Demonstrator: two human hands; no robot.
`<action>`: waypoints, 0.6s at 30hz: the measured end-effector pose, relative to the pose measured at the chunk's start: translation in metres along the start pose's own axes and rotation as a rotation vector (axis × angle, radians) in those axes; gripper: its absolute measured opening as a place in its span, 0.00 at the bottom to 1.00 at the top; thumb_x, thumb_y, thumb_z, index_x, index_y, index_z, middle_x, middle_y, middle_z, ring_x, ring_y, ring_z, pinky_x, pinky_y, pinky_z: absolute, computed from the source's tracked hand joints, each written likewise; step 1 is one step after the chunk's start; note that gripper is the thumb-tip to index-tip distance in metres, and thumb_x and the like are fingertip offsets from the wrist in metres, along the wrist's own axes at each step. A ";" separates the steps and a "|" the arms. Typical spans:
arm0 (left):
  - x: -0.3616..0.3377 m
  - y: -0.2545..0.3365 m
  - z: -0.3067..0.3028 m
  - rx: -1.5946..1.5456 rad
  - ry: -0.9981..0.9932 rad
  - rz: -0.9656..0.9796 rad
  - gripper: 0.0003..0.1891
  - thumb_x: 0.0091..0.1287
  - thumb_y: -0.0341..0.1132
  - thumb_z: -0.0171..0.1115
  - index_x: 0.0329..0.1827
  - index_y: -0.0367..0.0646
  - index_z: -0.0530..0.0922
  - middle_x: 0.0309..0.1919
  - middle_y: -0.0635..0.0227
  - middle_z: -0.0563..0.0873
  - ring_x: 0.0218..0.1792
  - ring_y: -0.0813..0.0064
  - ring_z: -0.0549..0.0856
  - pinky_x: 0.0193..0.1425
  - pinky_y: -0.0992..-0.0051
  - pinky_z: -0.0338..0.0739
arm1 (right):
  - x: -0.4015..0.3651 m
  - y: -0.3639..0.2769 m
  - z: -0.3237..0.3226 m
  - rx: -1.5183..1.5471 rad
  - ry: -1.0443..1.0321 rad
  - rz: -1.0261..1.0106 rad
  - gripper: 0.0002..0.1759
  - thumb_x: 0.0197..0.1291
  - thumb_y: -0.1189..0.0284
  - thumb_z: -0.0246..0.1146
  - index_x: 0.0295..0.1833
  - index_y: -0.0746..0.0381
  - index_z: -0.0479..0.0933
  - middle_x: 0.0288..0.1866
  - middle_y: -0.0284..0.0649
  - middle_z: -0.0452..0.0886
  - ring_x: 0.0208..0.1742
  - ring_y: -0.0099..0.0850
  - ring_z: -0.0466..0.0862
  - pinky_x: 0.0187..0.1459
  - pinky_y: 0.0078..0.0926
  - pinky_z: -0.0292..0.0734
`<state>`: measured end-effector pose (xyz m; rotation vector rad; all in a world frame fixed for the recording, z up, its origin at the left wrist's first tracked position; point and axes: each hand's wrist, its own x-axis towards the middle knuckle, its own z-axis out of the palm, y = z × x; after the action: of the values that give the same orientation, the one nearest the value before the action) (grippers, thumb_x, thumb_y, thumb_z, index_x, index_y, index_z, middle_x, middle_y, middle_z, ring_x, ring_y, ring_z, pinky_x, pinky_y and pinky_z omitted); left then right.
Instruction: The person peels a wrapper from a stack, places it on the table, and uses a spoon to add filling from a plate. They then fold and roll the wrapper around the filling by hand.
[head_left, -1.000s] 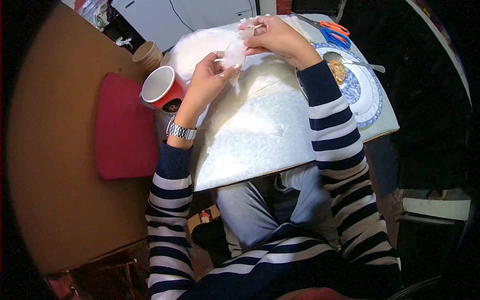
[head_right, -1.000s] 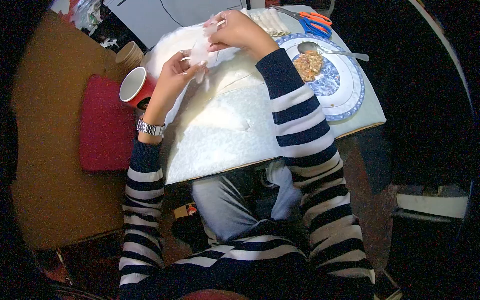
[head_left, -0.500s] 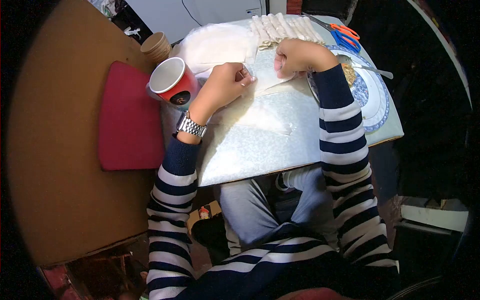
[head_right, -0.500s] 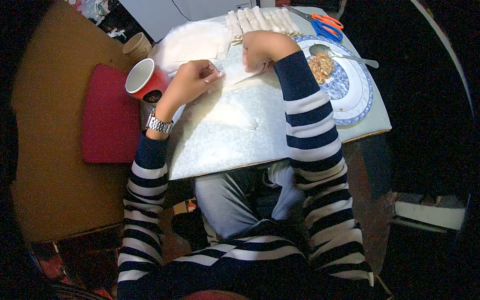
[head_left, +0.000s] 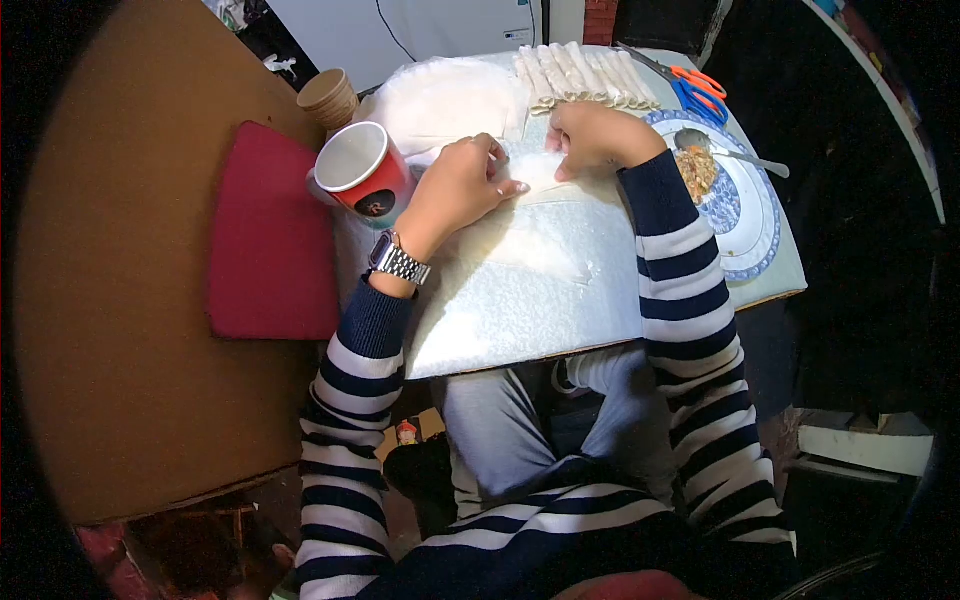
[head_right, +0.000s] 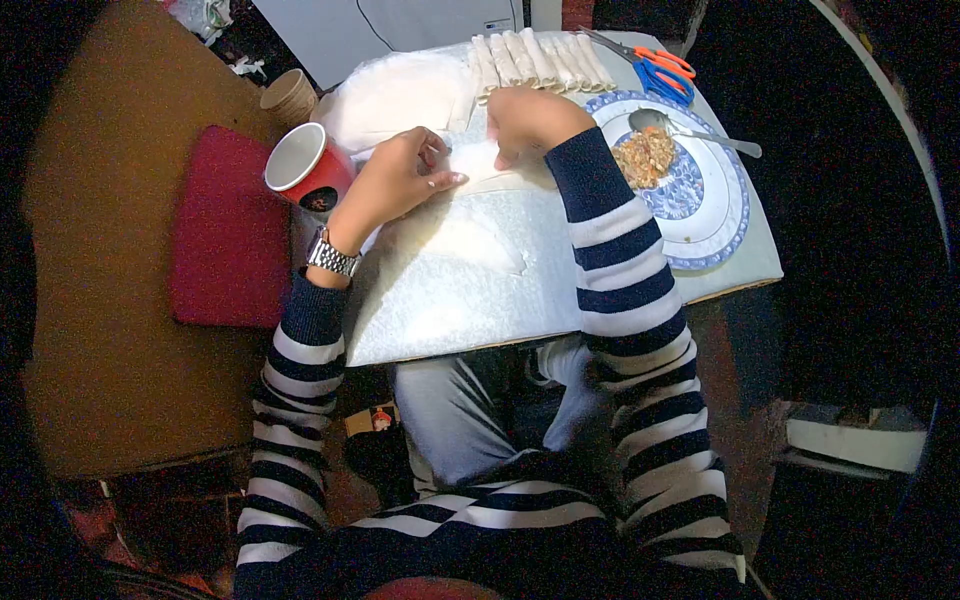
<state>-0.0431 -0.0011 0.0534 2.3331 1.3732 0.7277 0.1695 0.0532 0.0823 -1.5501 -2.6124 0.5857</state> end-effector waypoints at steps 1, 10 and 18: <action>0.000 0.003 0.000 -0.031 -0.009 -0.051 0.23 0.56 0.45 0.76 0.44 0.35 0.81 0.35 0.50 0.85 0.40 0.53 0.85 0.46 0.63 0.78 | 0.000 0.001 -0.002 -0.002 0.006 -0.053 0.23 0.38 0.69 0.80 0.41 0.68 0.83 0.31 0.42 0.85 0.34 0.36 0.84 0.37 0.31 0.78; 0.002 -0.008 0.011 0.103 0.120 0.139 0.16 0.61 0.42 0.71 0.43 0.39 0.82 0.38 0.53 0.84 0.46 0.53 0.80 0.57 0.58 0.71 | -0.009 -0.006 -0.013 0.083 0.075 -0.113 0.17 0.47 0.67 0.76 0.37 0.68 0.83 0.28 0.42 0.84 0.30 0.30 0.82 0.36 0.28 0.77; 0.005 0.013 -0.012 -0.182 0.069 -0.061 0.12 0.66 0.34 0.69 0.45 0.36 0.78 0.32 0.56 0.86 0.30 0.70 0.84 0.36 0.71 0.77 | -0.019 -0.014 -0.025 0.226 0.038 -0.130 0.16 0.53 0.67 0.74 0.41 0.67 0.83 0.26 0.36 0.82 0.30 0.24 0.79 0.35 0.24 0.75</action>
<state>-0.0384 -0.0022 0.0712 2.1345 1.3402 0.8826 0.1728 0.0386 0.1126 -1.3026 -2.4925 0.7995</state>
